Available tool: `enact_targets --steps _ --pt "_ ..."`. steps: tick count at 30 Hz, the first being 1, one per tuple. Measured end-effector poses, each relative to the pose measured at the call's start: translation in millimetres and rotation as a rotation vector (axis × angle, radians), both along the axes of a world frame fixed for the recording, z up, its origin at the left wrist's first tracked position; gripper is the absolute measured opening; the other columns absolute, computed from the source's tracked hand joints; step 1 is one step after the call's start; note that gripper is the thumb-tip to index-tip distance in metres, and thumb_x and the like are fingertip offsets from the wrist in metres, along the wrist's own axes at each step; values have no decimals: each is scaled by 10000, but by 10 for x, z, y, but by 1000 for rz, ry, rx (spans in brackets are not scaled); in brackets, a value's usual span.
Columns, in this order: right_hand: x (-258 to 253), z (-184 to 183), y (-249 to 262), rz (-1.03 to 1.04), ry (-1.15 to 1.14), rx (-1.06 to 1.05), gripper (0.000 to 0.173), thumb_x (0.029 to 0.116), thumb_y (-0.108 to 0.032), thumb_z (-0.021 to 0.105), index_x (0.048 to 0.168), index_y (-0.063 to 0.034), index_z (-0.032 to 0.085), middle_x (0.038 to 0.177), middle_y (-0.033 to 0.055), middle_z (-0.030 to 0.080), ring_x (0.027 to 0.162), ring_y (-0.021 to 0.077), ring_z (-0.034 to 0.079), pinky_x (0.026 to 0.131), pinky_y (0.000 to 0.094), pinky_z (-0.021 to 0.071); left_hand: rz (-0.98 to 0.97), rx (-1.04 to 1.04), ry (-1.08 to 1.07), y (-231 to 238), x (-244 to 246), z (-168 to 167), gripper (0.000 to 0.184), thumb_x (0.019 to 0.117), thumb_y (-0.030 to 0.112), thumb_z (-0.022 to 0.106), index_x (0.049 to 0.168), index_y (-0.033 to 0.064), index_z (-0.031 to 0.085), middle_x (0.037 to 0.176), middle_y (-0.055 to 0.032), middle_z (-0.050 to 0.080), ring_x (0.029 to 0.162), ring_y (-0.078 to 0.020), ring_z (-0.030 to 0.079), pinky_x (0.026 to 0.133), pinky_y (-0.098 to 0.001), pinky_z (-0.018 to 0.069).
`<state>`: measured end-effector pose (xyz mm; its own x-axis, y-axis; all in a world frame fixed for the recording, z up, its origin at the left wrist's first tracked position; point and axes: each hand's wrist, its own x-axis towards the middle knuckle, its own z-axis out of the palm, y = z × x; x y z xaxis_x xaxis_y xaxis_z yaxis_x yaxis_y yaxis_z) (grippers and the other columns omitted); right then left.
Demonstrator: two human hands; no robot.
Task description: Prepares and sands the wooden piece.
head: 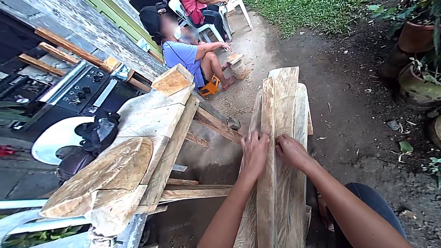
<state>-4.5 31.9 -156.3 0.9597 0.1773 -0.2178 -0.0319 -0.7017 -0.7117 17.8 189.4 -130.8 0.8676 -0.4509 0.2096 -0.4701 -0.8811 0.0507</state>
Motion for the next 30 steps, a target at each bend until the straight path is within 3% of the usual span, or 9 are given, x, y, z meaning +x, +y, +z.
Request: enact_targets --steps 3,6,9,13,16,21,25,28,30 --pt "-12 2 19 -12 -8 -15 395 1077 -197 459 1397 18 548 1350 231 581 1240 365 609 1039 507 493 -78 -28 -124 199 -570 -101 235 1009 210 573 998 91 775 936 -157 701 946 -357 694 993 -616 463" --pt "-51 -5 69 -50 -30 -32 398 1068 -181 466 1392 33 553 1353 243 581 1252 383 602 1027 516 502 -108 -66 -223 293 -768 -178 232 1002 237 579 986 134 786 875 -106 680 868 -305 682 963 -579 474" --pt "-97 26 133 -77 -27 -58 387 1069 -165 469 1383 48 546 1356 254 568 1274 395 581 1029 510 498 -97 -94 -153 223 -526 -110 248 1015 235 569 1020 117 787 932 -147 701 952 -362 681 989 -615 448" --pt "-78 19 134 -82 -27 -65 387 1061 -158 475 1386 37 551 1365 248 571 1278 389 583 1041 509 494 23 -66 36 -105 161 58 259 1053 254 545 1147 121 747 1123 -192 672 1143 -394 606 1078 -610 366" --pt "-30 31 111 -76 -9 -61 389 1069 -172 459 1389 30 554 1385 242 566 1278 381 589 1050 511 489 64 -79 51 -306 505 144 226 1053 246 569 1160 125 726 1176 -198 643 1160 -403 580 1016 -612 397" --pt "1 16 53 -37 8 -30 394 1085 -182 437 1405 17 552 1381 242 566 1263 379 600 1055 516 488 36 -63 91 -83 108 68 265 1054 244 539 1162 96 730 1165 -175 662 1161 -361 612 1060 -602 396" --pt "18 9 -33 -6 17 11 404 1098 -171 392 1439 -14 542 1408 236 560 1280 374 593 1070 514 476 -88 -72 -88 242 -496 -80 244 1009 224 573 1021 94 779 983 -150 703 986 -358 683 1004 -619 446" --pt "13 25 -11 -19 22 -6 396 1088 -164 410 1419 2 548 1400 237 562 1279 374 592 1061 516 480 -129 -118 -150 208 -389 -108 242 1006 237 578 1015 124 792 976 -140 706 971 -361 677 968 -607 454" --pt "13 37 46 -34 23 -30 390 1076 -170 435 1395 20 555 1395 243 560 1276 380 591 1048 520 487 -61 -100 -72 57 -79 -28 268 1033 259 554 1082 129 783 1065 -170 703 1066 -382 653 1010 -609 428"
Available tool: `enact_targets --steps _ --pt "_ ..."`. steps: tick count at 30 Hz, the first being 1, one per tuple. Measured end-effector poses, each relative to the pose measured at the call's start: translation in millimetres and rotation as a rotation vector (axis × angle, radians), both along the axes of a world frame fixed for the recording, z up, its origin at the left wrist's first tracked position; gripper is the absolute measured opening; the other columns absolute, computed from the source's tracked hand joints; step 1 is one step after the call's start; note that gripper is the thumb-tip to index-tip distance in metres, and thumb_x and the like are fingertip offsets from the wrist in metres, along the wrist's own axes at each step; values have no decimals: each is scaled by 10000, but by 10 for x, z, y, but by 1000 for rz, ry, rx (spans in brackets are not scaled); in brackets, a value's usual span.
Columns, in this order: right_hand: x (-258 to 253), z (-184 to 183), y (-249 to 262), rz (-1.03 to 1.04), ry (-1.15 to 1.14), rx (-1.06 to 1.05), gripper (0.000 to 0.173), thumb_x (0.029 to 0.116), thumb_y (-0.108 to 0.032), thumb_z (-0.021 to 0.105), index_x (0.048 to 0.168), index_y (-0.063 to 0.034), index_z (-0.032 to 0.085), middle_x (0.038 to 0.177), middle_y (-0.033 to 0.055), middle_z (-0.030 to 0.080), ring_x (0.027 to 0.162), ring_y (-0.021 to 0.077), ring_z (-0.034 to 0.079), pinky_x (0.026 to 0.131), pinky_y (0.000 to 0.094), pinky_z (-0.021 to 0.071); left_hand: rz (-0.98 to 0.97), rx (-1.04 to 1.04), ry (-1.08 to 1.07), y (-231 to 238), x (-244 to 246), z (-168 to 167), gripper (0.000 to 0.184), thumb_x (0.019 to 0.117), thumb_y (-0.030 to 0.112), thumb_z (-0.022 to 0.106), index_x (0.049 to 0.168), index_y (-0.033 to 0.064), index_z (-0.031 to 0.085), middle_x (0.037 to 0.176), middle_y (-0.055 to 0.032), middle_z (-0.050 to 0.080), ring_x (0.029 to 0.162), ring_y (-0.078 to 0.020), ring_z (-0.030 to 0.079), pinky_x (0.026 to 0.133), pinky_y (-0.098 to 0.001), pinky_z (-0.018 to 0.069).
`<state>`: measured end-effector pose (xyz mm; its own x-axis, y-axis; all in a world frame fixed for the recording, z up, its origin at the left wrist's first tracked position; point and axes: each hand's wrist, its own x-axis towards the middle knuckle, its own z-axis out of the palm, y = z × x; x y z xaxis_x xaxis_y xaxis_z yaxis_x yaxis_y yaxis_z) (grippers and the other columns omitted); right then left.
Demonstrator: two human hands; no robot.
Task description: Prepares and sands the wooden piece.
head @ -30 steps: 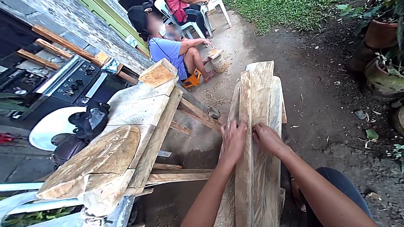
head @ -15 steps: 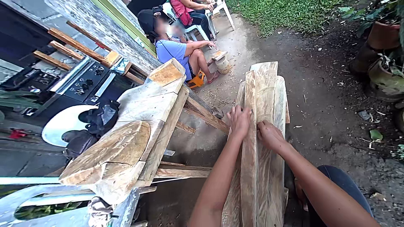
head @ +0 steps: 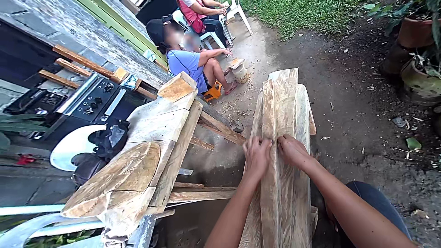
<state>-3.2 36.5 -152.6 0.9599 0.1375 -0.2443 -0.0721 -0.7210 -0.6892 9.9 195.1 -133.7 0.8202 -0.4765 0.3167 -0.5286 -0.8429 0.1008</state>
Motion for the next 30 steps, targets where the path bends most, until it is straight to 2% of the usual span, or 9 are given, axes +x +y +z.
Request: enact_targets --steps 2,6,9,12,15,20,24,27,30 --pt "-1 7 43 -14 -4 -19 386 1069 -173 449 1379 31 555 1392 247 558 1283 387 584 1047 519 490 93 38 121 -208 362 104 275 1060 267 530 1174 145 749 1170 -190 667 1164 -390 598 1068 -606 375" --pt "-30 -12 31 -22 -30 -12 381 1069 -166 446 1375 27 565 1373 248 570 1286 389 579 1059 516 480 153 18 190 -414 620 166 250 1060 245 555 1233 151 708 1207 -180 635 1169 -378 587 1023 -606 402" --pt "-22 -6 -14 5 -24 11 393 1080 -181 440 1401 12 555 1381 241 569 1273 378 591 1063 513 480 116 46 194 -140 185 91 307 1060 273 509 1205 115 728 1202 -178 662 1187 -365 604 1072 -596 396" --pt "-19 14 -33 15 -10 29 388 1080 -167 441 1408 11 549 1386 239 565 1268 379 595 1056 512 484 8 1 27 176 -410 -45 264 1019 245 561 1042 92 776 1016 -157 702 1012 -362 673 1003 -614 446" --pt "-11 5 -31 8 -3 17 385 1076 -172 445 1394 16 553 1375 235 569 1258 373 601 1042 511 492 -67 -27 -100 250 -482 -116 246 999 259 576 997 149 796 940 -108 701 924 -322 676 957 -592 456" --pt "-1 24 41 -37 6 -18 383 1069 -172 452 1381 28 552 1381 247 564 1264 384 598 1027 520 501 40 54 84 -205 519 102 288 1057 268 529 1169 127 754 1166 -204 680 1160 -405 612 1072 -626 375" --pt "-21 37 49 -34 -4 -26 390 1074 -174 445 1396 21 547 1387 242 560 1279 380 588 1041 508 495 137 60 105 -569 1121 208 245 1062 249 554 1206 159 729 1218 -188 652 1179 -398 584 1017 -626 392" --pt "-34 -9 2 -6 -17 1 399 1082 -193 441 1407 12 549 1381 239 567 1276 375 589 1052 507 488 70 63 112 -428 862 178 245 1057 251 559 1187 123 722 1201 -202 651 1170 -412 590 1015 -642 407" --pt "-11 -14 -50 21 -17 32 398 1082 -204 455 1403 11 551 1380 237 569 1265 374 595 1053 515 484 11 66 136 4 104 61 299 1043 278 533 1148 110 757 1154 -178 695 1152 -379 635 1058 -626 409"
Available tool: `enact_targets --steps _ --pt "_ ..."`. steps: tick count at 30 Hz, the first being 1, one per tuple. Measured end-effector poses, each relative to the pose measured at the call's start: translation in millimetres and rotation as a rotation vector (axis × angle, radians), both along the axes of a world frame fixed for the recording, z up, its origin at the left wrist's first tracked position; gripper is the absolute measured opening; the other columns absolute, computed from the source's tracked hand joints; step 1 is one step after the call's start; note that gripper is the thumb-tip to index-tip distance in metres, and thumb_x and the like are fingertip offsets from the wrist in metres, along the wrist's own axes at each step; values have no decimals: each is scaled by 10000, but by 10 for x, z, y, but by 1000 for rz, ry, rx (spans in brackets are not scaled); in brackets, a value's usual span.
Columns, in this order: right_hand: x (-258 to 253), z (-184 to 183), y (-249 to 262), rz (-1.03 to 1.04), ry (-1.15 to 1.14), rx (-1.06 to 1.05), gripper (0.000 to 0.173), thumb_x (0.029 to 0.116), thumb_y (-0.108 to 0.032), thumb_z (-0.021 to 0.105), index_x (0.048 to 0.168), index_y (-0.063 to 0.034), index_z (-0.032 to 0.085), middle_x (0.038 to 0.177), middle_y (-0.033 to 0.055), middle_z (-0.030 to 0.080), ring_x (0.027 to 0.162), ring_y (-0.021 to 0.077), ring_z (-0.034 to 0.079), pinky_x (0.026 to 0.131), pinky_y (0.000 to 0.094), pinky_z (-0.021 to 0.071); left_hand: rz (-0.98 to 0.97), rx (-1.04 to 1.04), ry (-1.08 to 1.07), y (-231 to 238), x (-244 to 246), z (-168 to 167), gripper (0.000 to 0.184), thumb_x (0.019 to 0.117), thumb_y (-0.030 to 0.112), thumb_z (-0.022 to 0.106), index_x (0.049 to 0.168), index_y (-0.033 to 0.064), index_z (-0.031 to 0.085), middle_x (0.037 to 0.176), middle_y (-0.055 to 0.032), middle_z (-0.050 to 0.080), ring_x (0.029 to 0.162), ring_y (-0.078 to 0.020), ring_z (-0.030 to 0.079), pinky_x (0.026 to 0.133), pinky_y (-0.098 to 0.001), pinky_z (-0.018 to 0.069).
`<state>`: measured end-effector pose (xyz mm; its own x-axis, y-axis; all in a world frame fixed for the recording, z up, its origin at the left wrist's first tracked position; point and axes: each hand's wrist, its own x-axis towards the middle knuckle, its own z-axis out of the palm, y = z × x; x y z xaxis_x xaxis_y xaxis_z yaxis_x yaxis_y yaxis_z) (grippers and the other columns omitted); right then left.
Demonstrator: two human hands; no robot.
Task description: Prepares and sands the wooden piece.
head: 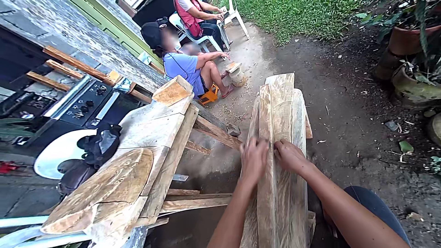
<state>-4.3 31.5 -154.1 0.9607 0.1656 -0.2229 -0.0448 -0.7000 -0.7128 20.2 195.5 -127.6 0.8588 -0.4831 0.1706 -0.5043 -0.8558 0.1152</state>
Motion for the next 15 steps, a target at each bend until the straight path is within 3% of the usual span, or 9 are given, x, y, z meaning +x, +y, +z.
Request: enact_targets --steps 3,5,9,12,15 --pt "26 -1 -23 4 -3 -2 393 1082 -201 471 1403 10 553 1370 234 575 1244 372 609 1039 513 491 -81 -103 -172 316 -612 -148 273 1013 280 562 1031 152 802 972 -107 710 956 -306 687 977 -586 467" --pt "36 -5 11 -9 -8 -24 366 1071 -182 479 1364 19 566 1347 237 581 1218 381 621 1009 522 510 -106 -131 -229 350 -597 -181 267 1013 291 561 1025 188 808 944 -80 705 927 -274 682 973 -566 466" --pt "8 27 103 -60 1 -67 354 1057 -157 477 1343 31 569 1344 243 581 1232 389 614 998 522 518 -36 -68 -108 -31 216 -39 294 1046 265 536 1123 116 777 1089 -192 708 1081 -390 661 1040 -614 426" --pt "-25 42 118 -68 3 -83 355 1055 -144 473 1350 31 565 1354 239 573 1264 380 595 1019 504 509 74 -20 -11 -457 998 120 293 1071 272 525 1220 124 729 1223 -220 658 1209 -420 582 1058 -638 379" --pt "-42 27 92 -55 -4 -75 371 1049 -140 490 1374 24 560 1360 234 571 1264 368 594 1031 492 504 109 5 4 -720 1371 207 261 1068 255 547 1230 130 710 1263 -218 641 1244 -427 560 1037 -655 382"
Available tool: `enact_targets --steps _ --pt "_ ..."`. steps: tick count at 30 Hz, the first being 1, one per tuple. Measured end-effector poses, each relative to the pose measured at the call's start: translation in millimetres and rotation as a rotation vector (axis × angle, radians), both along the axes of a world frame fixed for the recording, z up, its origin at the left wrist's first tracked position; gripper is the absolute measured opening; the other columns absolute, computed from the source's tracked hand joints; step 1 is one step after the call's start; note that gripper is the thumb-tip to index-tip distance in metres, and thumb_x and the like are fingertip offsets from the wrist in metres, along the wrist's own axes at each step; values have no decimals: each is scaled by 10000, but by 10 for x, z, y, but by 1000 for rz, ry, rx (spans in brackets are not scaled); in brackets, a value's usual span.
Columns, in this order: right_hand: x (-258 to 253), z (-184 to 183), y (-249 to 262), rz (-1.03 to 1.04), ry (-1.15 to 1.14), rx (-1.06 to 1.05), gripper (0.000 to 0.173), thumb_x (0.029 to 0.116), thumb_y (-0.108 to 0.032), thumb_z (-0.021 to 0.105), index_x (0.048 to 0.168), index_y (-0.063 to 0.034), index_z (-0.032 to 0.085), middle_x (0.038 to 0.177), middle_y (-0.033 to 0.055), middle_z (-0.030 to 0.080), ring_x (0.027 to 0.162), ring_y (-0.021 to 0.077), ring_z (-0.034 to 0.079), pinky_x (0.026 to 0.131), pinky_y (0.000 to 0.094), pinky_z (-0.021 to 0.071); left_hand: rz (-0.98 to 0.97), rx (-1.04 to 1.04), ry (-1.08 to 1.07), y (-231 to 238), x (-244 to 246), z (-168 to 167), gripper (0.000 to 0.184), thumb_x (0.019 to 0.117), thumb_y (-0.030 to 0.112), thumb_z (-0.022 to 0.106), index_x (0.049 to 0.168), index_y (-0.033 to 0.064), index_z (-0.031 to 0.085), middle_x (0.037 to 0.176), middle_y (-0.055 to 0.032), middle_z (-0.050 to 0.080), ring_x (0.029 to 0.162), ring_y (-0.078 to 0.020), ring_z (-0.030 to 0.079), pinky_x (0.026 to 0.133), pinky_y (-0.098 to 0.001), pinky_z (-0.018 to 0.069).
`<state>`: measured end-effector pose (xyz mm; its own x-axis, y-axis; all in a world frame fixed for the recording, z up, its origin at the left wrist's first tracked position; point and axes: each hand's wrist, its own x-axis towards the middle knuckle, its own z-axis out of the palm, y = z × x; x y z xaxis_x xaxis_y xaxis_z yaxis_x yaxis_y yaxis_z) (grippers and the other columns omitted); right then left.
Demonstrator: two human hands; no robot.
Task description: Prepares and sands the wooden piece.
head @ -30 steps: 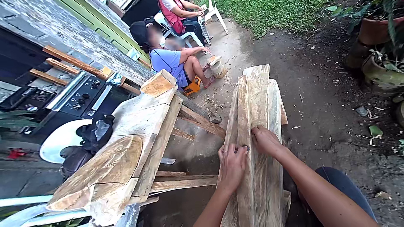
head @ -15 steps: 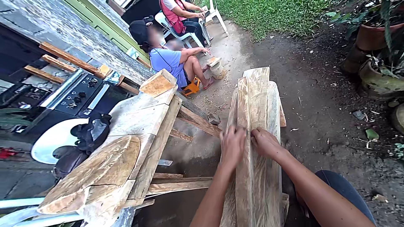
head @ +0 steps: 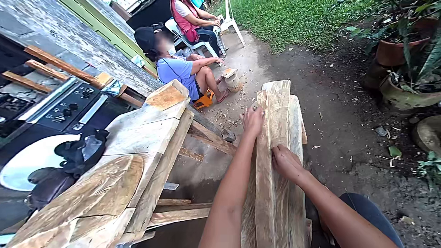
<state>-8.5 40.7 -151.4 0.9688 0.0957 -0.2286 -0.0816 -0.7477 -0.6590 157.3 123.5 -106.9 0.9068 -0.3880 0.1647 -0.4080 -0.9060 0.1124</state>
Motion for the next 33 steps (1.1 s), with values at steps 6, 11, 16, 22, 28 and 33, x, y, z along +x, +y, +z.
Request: enact_targets --steps 6,11,16,22,28,33 --pt "59 -11 -45 30 14 45 373 1053 -176 501 1368 12 567 1345 228 579 1230 371 612 1012 507 511 -141 -32 -37 592 -937 -265 323 1053 284 512 1170 98 749 1171 -194 681 1158 -387 628 1050 -610 427" --pt "81 38 -19 17 39 -11 351 1036 -144 502 1337 25 569 1330 223 581 1190 368 634 955 502 537 -285 -120 -297 944 -1479 -420 292 1020 299 546 1014 160 802 953 -114 708 923 -311 684 943 -569 477" --pt "73 57 38 5 48 -49 369 1021 -122 511 1347 49 550 1345 240 565 1209 384 622 957 503 538 -137 -31 -71 384 -446 -163 290 1063 255 525 1187 116 748 1173 -224 672 1160 -425 608 1036 -634 402" --pt "22 19 1 19 13 -24 384 1041 -137 493 1381 34 544 1365 239 561 1245 380 602 1003 492 518 14 -2 38 -138 225 38 253 1061 244 545 1227 158 715 1282 -198 634 1249 -401 562 1034 -633 392" --pt "39 8 -45 54 21 39 378 1046 -157 508 1369 34 550 1352 233 564 1241 376 602 1009 491 514 -175 -43 -84 566 -835 -275 296 1032 274 541 1133 121 774 1124 -168 703 1110 -373 647 1017 -601 441" --pt "92 91 41 17 80 -25 389 1023 -96 506 1382 52 521 1388 244 538 1241 390 603 973 500 531 -210 -59 -195 593 -870 -269 275 1028 263 555 1086 138 792 1045 -173 715 1038 -392 664 980 -621 446"
